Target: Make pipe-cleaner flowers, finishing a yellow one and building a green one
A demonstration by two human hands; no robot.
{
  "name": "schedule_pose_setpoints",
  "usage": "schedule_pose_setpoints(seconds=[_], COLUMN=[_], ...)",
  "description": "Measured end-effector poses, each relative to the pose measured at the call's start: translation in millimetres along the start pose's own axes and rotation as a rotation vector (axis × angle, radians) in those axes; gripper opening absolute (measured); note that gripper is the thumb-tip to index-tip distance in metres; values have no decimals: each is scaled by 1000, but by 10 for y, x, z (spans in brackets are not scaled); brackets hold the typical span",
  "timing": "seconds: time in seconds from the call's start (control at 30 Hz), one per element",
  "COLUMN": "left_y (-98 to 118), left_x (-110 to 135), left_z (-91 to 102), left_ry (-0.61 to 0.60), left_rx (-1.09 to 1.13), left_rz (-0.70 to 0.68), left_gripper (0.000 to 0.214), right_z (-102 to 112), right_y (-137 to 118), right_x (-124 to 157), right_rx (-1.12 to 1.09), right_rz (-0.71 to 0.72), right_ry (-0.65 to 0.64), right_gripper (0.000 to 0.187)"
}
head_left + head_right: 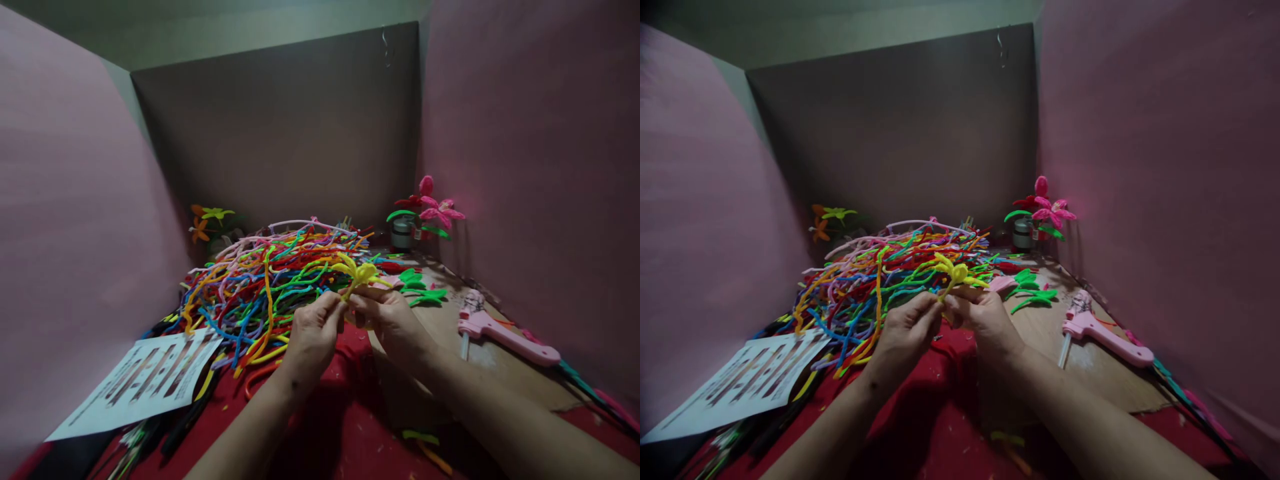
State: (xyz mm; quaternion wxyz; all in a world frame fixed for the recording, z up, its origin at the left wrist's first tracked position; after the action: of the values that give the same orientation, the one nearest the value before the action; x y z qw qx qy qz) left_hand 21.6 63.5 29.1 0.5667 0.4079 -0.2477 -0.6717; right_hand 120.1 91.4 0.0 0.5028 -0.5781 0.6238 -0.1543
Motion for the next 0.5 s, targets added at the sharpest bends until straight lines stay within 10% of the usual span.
schedule_pose_setpoints(seconds=[0.33,0.5], left_y=[-148,-111], left_x=[52,48], left_z=[-319,-319], left_ry=[-548,-469], left_rx=[878,736], left_rz=[404,311], left_gripper=[18,21], right_z=[-19,16], right_y=[5,-49], right_x=[-19,-3], right_rx=[38,17], right_rz=[-9,81], right_ry=[-46,17], right_gripper=[17,10])
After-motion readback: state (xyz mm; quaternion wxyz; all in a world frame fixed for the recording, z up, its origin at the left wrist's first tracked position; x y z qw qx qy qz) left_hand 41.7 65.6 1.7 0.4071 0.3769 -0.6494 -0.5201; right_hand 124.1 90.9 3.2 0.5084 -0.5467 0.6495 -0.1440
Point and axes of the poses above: each hand's wrist, its own x-axis away from the middle knuckle, its own z-axis out of the back of the hand, y = z × x, the point moved 8 cm from there along -x, towards the middle knuckle, and after that the axes turned 11 degrees about z, right-handed, at the moved point
